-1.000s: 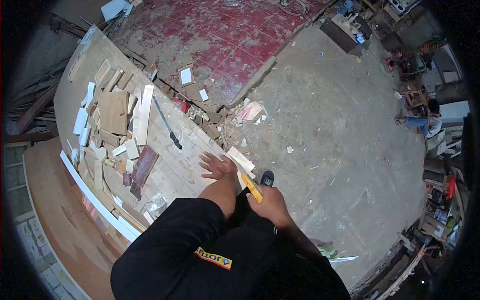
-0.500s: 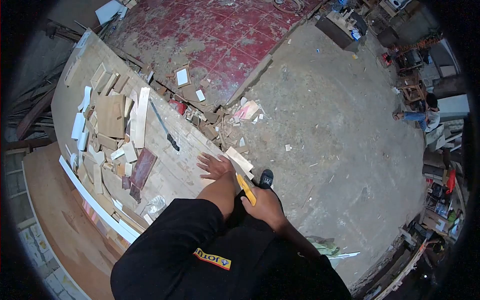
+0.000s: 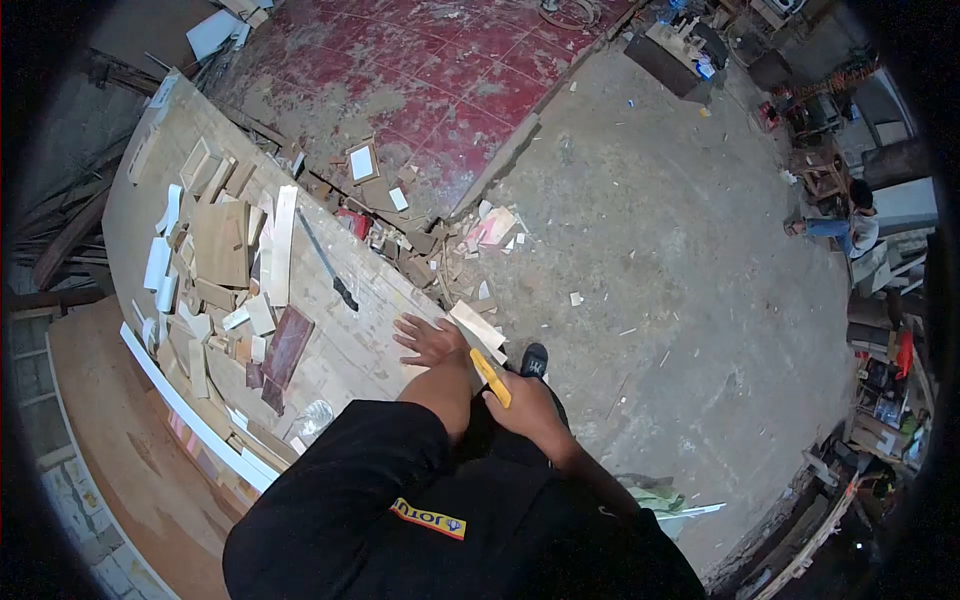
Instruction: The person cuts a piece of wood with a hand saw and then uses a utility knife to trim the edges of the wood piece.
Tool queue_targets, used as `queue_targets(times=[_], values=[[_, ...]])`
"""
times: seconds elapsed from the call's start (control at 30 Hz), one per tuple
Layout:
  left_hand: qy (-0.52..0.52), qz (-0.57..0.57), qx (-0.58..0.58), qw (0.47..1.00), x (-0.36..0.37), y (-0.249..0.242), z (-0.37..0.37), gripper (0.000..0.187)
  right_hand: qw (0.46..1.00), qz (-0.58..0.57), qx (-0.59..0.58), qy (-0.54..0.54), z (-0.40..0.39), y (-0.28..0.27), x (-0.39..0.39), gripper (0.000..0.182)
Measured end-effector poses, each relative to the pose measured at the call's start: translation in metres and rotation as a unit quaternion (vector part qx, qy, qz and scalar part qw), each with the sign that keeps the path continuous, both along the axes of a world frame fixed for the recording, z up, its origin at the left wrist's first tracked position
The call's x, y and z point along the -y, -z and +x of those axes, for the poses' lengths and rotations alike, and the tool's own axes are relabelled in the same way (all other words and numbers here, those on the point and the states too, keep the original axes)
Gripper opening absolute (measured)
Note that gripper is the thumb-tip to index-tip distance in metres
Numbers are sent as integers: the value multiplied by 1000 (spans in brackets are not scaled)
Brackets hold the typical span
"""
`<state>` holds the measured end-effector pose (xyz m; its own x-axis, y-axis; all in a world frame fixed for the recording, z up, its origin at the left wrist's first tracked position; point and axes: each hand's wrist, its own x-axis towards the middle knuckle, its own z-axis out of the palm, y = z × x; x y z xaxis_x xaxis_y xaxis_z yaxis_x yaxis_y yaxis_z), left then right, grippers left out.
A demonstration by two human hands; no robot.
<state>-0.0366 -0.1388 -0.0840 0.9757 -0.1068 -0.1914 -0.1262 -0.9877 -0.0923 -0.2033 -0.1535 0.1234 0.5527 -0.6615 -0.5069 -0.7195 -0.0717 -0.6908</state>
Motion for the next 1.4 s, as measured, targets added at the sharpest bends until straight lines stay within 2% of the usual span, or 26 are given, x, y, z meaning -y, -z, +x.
queue_targets(times=[0.03,0.17,0.23,0.37,0.47,0.53,0.73,0.83,0.97,1.03,1.1,1.17,1.23,1.4], values=[[-5,-3,-26,1000,1,-1,1,81,1000,3,2,-4,-6,-12,1,34],[7,-15,9,1000,-1,-3,-2,81,1000,20,-7,-1,-14,-52,10,35],[-2,-15,-29,999,3,-7,-1,81,1000,12,-4,-5,-10,-33,10,35],[-2,-29,-16,999,6,-6,1,80,999,-42,31,-5,2,18,-1,34],[-10,-44,-24,999,3,-13,-6,80,999,-30,38,21,-6,-4,0,34],[-9,-45,-16,999,4,-10,-3,80,1000,6,0,-3,-7,-35,8,34],[-9,-24,-18,999,7,-13,-3,79,999,-1,-29,-26,1,-23,9,39],[-11,-25,-10,1000,7,-14,-4,79,1000,12,-20,-6,-4,-20,10,35],[-15,-38,-15,999,11,-9,-4,80,1000,9,-20,-13,-19,-43,10,34],[-4,-55,20,998,3,-5,-5,81,1000,17,-16,-12,-20,-68,7,34],[1,-51,35,998,6,-4,-6,81,1000,21,-18,-14,-17,-47,7,34],[-6,-27,-16,999,6,-12,-3,80,1000,-8,-6,-10,-5,-23,6,39],[-9,-27,-7,1000,10,-10,-2,80,1000,-12,-1,-15,1,-15,9,38],[-7,-19,-6,1000,6,-11,-4,80,1000,-2,-2,2,-17,-34,15,33]])
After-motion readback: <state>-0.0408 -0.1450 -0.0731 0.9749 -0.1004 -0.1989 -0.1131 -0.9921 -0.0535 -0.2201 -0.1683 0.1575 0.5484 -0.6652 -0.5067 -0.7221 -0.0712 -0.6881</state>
